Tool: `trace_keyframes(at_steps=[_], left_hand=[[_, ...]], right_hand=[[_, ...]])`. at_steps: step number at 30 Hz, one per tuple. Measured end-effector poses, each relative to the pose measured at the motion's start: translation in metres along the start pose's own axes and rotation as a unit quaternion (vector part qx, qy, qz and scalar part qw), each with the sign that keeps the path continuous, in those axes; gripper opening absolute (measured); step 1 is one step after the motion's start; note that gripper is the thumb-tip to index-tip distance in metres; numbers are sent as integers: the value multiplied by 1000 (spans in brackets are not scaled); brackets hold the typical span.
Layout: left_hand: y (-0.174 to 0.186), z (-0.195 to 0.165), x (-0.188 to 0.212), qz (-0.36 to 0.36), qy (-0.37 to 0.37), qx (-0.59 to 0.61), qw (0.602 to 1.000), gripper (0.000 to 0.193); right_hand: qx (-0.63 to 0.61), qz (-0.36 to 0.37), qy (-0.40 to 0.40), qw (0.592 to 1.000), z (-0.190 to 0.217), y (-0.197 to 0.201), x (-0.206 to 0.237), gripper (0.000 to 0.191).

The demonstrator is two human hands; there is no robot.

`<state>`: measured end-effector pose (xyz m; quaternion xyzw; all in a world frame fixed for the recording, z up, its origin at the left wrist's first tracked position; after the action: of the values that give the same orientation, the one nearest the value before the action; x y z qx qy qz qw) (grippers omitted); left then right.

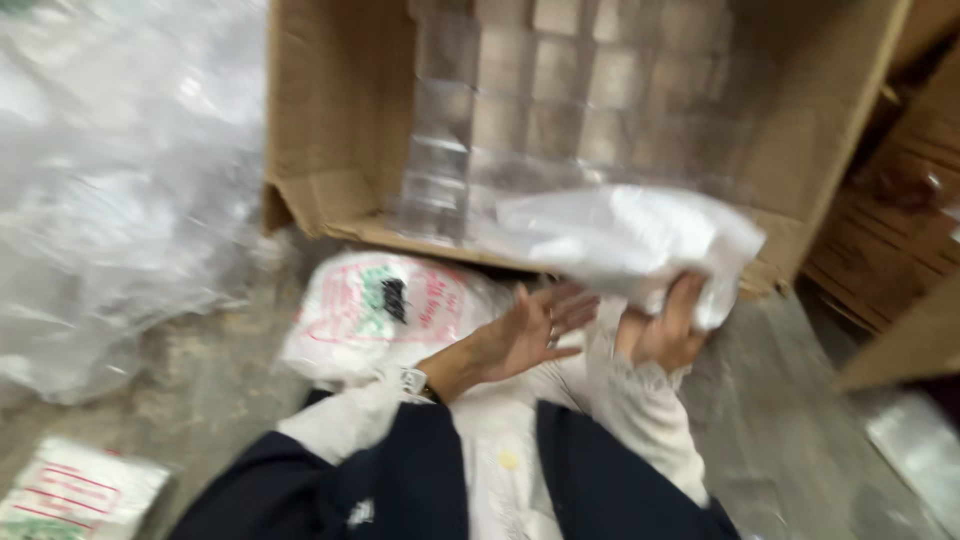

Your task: The person sits on the floor in front of a large cardboard box and removes clear plastic boxes from plastic bags one at a time. They pull each box out of its bag, open the bag, and stack the unpacked boxes inside the cardboard box.

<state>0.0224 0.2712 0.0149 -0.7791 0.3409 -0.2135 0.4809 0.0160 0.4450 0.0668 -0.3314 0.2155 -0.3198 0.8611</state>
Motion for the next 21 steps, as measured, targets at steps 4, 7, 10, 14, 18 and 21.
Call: trace_keyframes(at_steps=[4,7,10,14,18,21], left_hand=[[26,-84,-10,-185,-157,111,964,59],[29,-115,3,-255,-236,43,937,55],[13,-125,15,-240,-281,-57,927,48],[-8,-120,25,-222,-277,-157,922,52],[-27,-102,29,-214,-272,-278,896,54],[-29,-105,38,-252,-286,-320,867,53]], right_hand=[[575,185,345,718,-3,31,45,30],[375,140,-38,916,-52,96,43,41],[322,135,-202,915,-85,127,48,53],[417,181,24,891,-57,86,29,73],[420,333,164,828,-34,-16,41,81],[388,368,102,839,-46,-73,60,71]])
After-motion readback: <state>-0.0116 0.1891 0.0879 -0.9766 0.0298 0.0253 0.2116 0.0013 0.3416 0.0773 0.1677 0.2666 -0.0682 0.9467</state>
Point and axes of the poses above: each hand's wrist, its own x-axis away from the middle knuckle, its own y-axis out of the back of the hand, z = x × y, the point moved 5 cm from there along -x, towards the middle knuckle, and after that the axes turned 10 degrees about -z, right-handed, at the moved point
